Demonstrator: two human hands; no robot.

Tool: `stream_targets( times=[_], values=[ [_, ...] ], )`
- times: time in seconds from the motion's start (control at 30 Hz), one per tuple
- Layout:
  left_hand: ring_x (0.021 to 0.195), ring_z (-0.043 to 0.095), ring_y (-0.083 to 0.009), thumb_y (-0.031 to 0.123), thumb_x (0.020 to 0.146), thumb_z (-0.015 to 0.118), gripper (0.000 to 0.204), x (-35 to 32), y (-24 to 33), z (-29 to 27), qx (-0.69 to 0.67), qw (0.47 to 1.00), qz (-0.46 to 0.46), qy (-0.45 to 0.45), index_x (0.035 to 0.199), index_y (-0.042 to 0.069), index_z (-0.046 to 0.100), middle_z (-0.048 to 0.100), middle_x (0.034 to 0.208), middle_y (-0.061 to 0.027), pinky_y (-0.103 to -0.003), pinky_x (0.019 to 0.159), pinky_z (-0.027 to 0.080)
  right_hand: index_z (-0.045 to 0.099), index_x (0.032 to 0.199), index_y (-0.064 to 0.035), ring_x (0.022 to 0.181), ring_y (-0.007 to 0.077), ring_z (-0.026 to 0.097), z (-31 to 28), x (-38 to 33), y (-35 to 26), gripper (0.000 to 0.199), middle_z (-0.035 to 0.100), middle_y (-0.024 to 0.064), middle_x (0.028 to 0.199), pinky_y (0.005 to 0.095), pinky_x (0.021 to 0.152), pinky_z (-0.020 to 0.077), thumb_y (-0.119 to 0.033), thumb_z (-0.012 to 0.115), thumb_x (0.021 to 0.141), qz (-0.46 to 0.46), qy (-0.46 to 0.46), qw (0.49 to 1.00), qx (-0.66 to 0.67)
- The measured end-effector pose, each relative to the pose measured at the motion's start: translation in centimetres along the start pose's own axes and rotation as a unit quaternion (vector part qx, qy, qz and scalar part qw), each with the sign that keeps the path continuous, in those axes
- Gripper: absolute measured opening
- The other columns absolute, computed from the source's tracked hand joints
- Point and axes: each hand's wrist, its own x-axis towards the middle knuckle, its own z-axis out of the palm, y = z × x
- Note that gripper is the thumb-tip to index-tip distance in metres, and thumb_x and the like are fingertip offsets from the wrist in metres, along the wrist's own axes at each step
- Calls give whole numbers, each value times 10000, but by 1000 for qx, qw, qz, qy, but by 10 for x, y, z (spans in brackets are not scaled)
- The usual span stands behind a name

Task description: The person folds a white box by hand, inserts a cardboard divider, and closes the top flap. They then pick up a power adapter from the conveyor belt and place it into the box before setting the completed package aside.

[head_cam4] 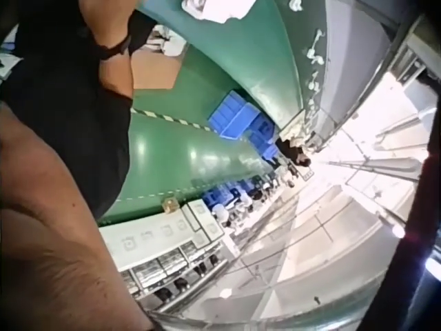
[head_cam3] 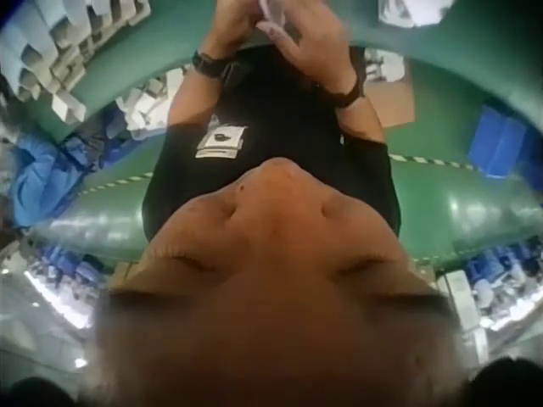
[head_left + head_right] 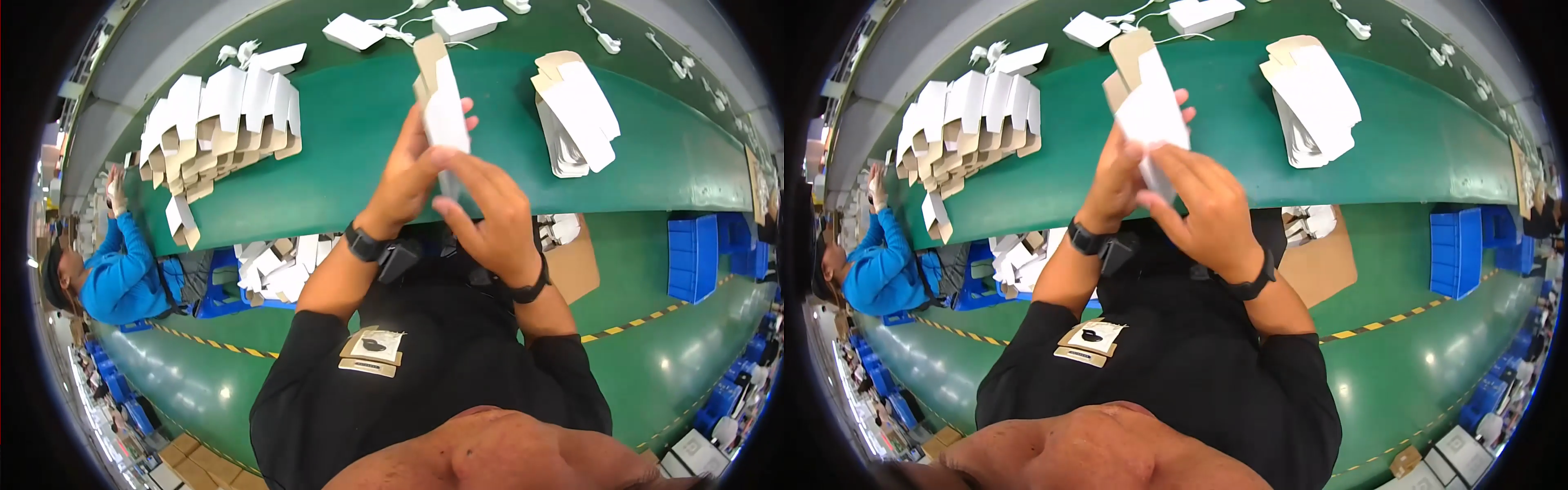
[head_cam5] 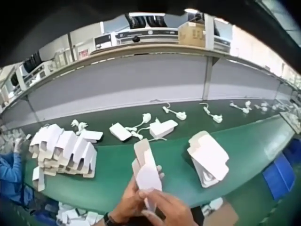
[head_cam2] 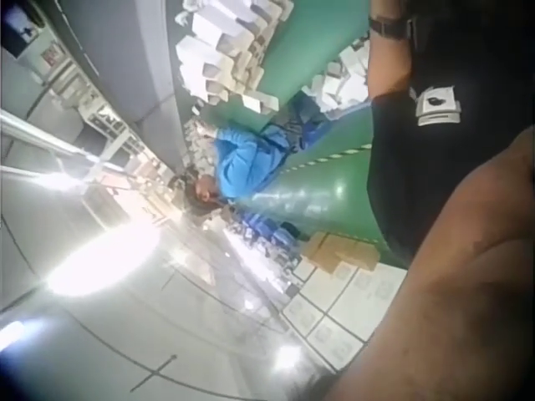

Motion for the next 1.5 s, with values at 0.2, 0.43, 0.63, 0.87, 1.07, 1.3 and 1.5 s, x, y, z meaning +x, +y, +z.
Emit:
stream_targets(
  times=[0.2, 0.43, 0.63, 0.87, 1.07, 1.3, 1.5],
  values=[
    [1407, 444, -289, 608, 760, 792, 1125, -38, 7, -20, 37, 969, -187, -156, 1561, 3, 284, 435, 1527, -176, -411, 1166, 342, 640, 1208, -54, 779, 273, 718, -55, 24, 9, 363, 730, 121, 877, 349, 707, 549, -269, 702, 922, 200, -107, 959, 168],
    [1356, 481, -285, 563, 781, 789, 1144, -45, -9, -37, 152, 949, -188, -200, 1584, 17, 183, 423, 1505, -158, -427, 1135, 365, 618, 1083, -99, 692, 253, 704, -68, 23, 42, 363, 709, 98, 775, 366, 601, 521, -373, 756, 889, 81, -362, 912, 176],
    [1096, 637, -325, 497, 832, 722, 1070, -33, 3, 7, 173, 983, -56, -3, 1596, 59, 113, 532, 1330, -207, -443, 891, 564, 650, 1115, -65, 915, 214, 699, -61, 10, 21, 344, 711, 108, 1021, 358, 749, 546, -294, 771, 889, 149, -159, 945, 244],
    [1090, 607, -277, 449, 888, 686, 908, -23, -21, -19, 206, 978, -27, -28, 1557, 88, 188, 538, 1290, -175, -381, 929, 515, 630, 1195, -53, 1068, 230, 656, -24, -9, 53, 292, 634, 126, 1224, 339, 924, 529, -163, 677, 928, 106, -47, 939, 325],
    [1180, 558, -266, 322, 952, 666, 726, -34, -40, -28, 214, 972, -62, -82, 1497, 82, 251, 494, 1388, -197, -379, 1025, 422, 666, 1137, -46, 1136, 195, 628, -8, -20, 67, 227, 615, 81, 1228, 345, 1025, 493, -48, 622, 914, 172, -15, 837, 520],
    [1204, 564, -279, 179, 983, 642, 662, -22, -21, -9, 104, 994, -30, -17, 1507, 91, 247, 551, 1352, -231, -398, 1043, 423, 737, 1006, -51, 1006, 192, 666, -19, -2, 48, 130, 679, 90, 1111, 311, 860, 534, -112, 717, 893, 60, 37, 945, 319],
    [1238, 556, -288, 106, 983, 633, 690, -26, -12, 4, 208, 974, -51, -75, 1534, 70, 219, 539, 1382, -252, -400, 1064, 413, 773, 985, -66, 900, 186, 693, -36, -7, 48, 163, 733, 92, 1042, 302, 776, 553, -177, 779, 866, 81, 34, 953, 289]
  ],
)
